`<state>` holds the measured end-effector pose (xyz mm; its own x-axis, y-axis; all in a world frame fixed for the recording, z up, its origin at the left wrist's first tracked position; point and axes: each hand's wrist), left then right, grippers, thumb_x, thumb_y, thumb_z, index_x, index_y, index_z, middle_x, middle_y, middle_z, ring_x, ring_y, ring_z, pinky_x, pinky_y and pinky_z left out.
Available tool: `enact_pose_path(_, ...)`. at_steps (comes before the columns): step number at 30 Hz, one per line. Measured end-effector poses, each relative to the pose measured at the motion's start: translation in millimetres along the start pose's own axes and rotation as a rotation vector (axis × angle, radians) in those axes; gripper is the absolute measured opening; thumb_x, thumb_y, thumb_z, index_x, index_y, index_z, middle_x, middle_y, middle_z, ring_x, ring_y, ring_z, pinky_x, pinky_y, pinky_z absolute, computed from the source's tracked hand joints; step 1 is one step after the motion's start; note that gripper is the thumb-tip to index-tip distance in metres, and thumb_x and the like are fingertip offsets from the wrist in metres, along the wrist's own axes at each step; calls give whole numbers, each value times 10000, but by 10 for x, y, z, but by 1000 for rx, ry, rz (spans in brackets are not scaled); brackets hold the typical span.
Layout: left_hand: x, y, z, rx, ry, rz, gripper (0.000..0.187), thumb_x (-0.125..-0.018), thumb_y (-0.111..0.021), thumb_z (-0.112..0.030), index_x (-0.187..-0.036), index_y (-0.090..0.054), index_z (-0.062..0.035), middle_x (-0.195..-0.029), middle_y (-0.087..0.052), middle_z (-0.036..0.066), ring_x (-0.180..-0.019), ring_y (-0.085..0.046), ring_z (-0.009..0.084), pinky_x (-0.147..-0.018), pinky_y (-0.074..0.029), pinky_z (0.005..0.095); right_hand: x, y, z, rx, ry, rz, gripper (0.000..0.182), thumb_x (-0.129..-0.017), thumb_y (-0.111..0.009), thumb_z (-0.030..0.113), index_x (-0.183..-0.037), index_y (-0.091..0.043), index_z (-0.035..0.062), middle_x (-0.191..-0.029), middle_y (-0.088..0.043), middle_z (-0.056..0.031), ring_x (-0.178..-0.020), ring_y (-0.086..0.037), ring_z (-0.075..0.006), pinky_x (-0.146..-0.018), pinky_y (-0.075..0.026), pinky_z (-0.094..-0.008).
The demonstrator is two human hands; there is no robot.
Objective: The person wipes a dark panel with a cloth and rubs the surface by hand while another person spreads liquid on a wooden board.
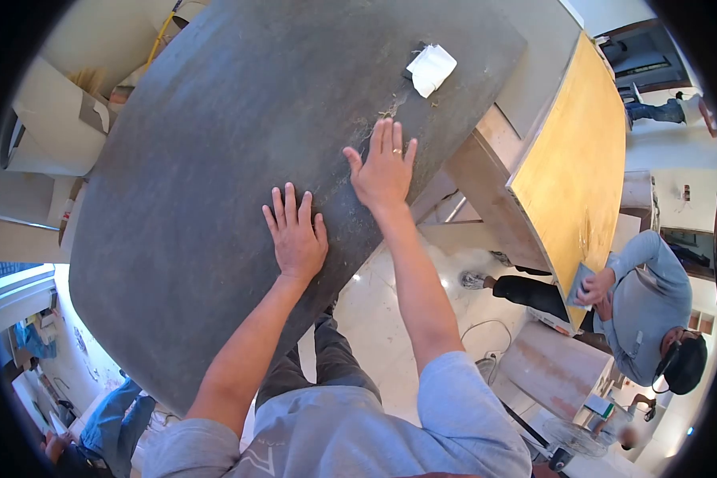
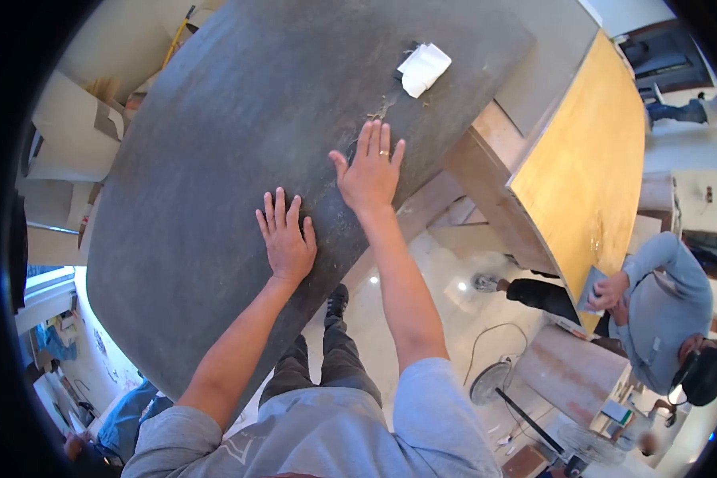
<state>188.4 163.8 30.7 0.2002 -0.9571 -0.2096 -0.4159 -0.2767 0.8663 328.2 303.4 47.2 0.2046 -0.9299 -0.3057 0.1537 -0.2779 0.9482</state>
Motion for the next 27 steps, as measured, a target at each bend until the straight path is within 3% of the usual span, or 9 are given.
enact_pose_path(4, 36, -7, 24, -5, -12, -9, 442, -966, -553, -213, -1372, -531, -39, -1579, -339, 203, -1501, -221, 423, -1207, -132, 606, -484, -62, -107, -38, -64, -44, 847, -994, -439, 576, -1513, -313, -81, -1557, -393, -232, -1477, -323, -371, -1216, -165, -560)
enact_pose_path(9, 17, -20, 12, -16, -8, -6, 440, -965, -552, -209, -1370, -532, -37, -1578, -340, 206, -1499, -227, 424, -1209, -135, 600, -2, -12, 46, -58, -22, 12, 905, -973, -465, 605, -1517, -285, -95, -1554, -381, -257, -1476, -323, -367, -1215, -172, -558)
enact_pose_path(15, 1, -22, 9, -22, -18, -25, 439, -964, -553, -204, -1369, -532, -36, -1576, -343, 208, -1499, -228, 421, -1209, -135, 601, -737, -62, -179, -139, -93, 6, 887, -986, -448, 589, -1507, -296, -112, -1573, -340, -270, -1495, -280, -376, -1222, -179, -521)
enact_pose_path(19, 3, -20, -3, -27, -10, -11, 439, -965, -554, -203, -1371, -532, -36, -1576, -342, 209, -1500, -227, 420, -1209, -140, 599, -397, -159, 78, -172, -99, -23, 862, -992, -436, 587, -1491, -340, -111, -1579, -299, -304, -1509, -225, -406, -1224, -179, -509)
enact_pose_path(22, 49, 0, -15, -24, -10, -4, 440, -966, -554, -200, -1372, -531, -33, -1577, -341, 209, -1501, -223, 421, -1209, -142, 599, 108, -53, 206, -207, 13, 73, 866, -996, -423, 589, -1494, -332, -113, -1584, -287, -303, -1511, -218, -408, -1226, -172, -509)
enact_pose_path(23, 24, -17, 4, -27, -12, -11, 441, -966, -553, -200, -1373, -530, -32, -1577, -340, 210, -1501, -222, 421, -1209, -142, 599, -75, -102, 42, -77, 71, 11, 874, -996, -440, 576, -1499, -303, -126, -1593, -267, -301, -1513, -211, -409, -1225, -170, -515)
enact_pose_path(27, 27, -9, 1, -8, -12, -7, 441, -964, -554, -202, -1370, -532, -31, -1576, -340, 213, -1500, -220, 426, -1207, -135, 607, -772, -276, -118, -120, -149, -71, 893, -994, -441, 584, -1497, -286, -138, -1599, -257, -296, -1517, -200, -404, -1225, -167, -524)
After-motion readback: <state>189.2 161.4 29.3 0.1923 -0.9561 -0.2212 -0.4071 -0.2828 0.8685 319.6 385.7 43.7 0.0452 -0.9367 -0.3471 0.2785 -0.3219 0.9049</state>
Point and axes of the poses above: each hand's wrist, its own x-axis away from the middle knuckle, its own y-axis out of the back of the hand, z = x × y
